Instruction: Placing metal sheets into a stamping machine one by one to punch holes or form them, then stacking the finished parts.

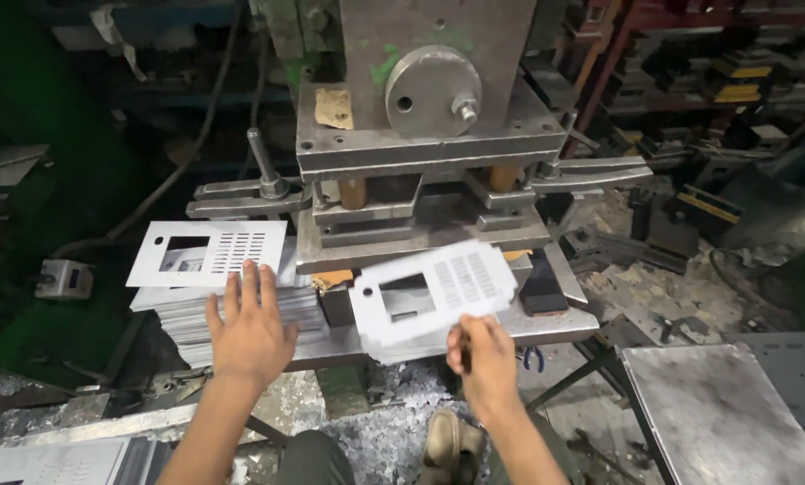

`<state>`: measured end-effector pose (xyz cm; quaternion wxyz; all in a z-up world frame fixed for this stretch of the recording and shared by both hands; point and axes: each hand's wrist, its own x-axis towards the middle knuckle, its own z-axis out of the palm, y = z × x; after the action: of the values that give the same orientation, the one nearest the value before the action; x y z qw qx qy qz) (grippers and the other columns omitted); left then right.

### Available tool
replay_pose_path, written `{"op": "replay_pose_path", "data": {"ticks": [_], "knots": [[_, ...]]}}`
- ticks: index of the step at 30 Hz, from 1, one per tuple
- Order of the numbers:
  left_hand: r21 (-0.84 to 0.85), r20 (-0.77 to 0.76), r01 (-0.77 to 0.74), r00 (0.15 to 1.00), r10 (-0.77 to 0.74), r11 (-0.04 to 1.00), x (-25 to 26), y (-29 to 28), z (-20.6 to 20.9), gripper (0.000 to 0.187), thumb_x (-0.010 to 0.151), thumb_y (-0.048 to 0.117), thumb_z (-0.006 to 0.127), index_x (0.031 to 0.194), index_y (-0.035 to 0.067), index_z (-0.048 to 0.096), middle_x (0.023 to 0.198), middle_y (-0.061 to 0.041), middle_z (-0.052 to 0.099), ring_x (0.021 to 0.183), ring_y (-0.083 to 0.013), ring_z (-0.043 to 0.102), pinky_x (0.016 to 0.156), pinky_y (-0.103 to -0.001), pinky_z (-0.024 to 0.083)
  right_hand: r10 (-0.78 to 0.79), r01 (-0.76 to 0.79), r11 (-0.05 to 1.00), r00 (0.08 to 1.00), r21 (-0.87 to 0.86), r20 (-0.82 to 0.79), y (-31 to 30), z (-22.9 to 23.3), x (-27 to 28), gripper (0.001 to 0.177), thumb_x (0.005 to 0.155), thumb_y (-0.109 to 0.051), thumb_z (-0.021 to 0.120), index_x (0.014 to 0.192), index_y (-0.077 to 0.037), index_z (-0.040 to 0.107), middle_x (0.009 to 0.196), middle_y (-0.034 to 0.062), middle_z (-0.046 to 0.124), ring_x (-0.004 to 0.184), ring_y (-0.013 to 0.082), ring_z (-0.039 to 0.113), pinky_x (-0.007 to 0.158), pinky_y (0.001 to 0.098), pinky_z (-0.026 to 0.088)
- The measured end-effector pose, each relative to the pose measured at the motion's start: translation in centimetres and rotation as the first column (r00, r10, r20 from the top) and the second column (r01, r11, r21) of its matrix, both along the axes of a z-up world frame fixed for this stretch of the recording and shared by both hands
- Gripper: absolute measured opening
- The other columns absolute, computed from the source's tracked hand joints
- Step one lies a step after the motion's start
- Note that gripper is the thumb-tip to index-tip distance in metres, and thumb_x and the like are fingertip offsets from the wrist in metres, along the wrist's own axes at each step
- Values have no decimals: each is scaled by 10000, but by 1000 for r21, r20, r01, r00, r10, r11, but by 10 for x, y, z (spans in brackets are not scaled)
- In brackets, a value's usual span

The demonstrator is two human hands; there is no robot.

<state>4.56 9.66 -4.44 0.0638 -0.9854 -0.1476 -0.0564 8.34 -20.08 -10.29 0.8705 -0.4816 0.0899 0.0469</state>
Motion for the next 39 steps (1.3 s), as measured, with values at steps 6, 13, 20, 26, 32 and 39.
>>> {"op": "replay_pose_path", "data": {"ticks": [6,13,20,26,32,39], "knots": [[144,357,119,920,-164,982,-12,-4,-9,511,873,411,677,1268,93,613,1341,-75,624,1245,-275,549,1178,-522,289,54,-106,969,973,-224,-226,-25,-105,-5,300,975,-301,653,895,-13,672,699,58,625,529,120,503,446,270,361],[156,527,238,801,-285,959,-44,-22,35,126,940,260,668,980,140,658,914,-14,688,921,-245,650,854,-422,514,279,-338,889,935,-308,-218,17,-60,-40,263,958,-309,676,998,-52,714,759,36,673,570,95,559,471,235,394],[-366,361,172,932,-31,914,-66,-94,78,256,934,358,629,976,107,613,907,-106,667,697,-412,692,584,-541,554,596,-510,739,800,-440,74,101,-6,-68,697,839,-99,767,1457,-101,444,1240,59,672,920,149,688,787,312,593],[-531,221,260,961,-165,806,-73,-110,60,263,902,357,658,963,102,631,923,-138,699,784,-418,702,691,-537,562,438,-78,752,802,-654,407,95,-61,-67,568,899,-138,717,1410,-13,503,1205,131,695,1093,204,671,899,370,558],[-573,416,384,897,-147,724,-44,-72,46,396,876,408,698,1118,94,698,1067,-157,750,847,-345,742,778,-461,582,285,-268,936,958,-229,42,50,-25,-37,337,945,-213,639,1164,40,683,1030,152,747,896,246,715,758,369,615],[-290,249,138,966,-65,947,5,51,-10,751,891,484,696,1438,15,485,1469,-189,528,1316,-379,541,1108,-464,423,-28,13,991,993,134,117,0,63,45,304,948,-149,575,1145,78,622,1070,180,724,847,260,705,719,370,612]]}}
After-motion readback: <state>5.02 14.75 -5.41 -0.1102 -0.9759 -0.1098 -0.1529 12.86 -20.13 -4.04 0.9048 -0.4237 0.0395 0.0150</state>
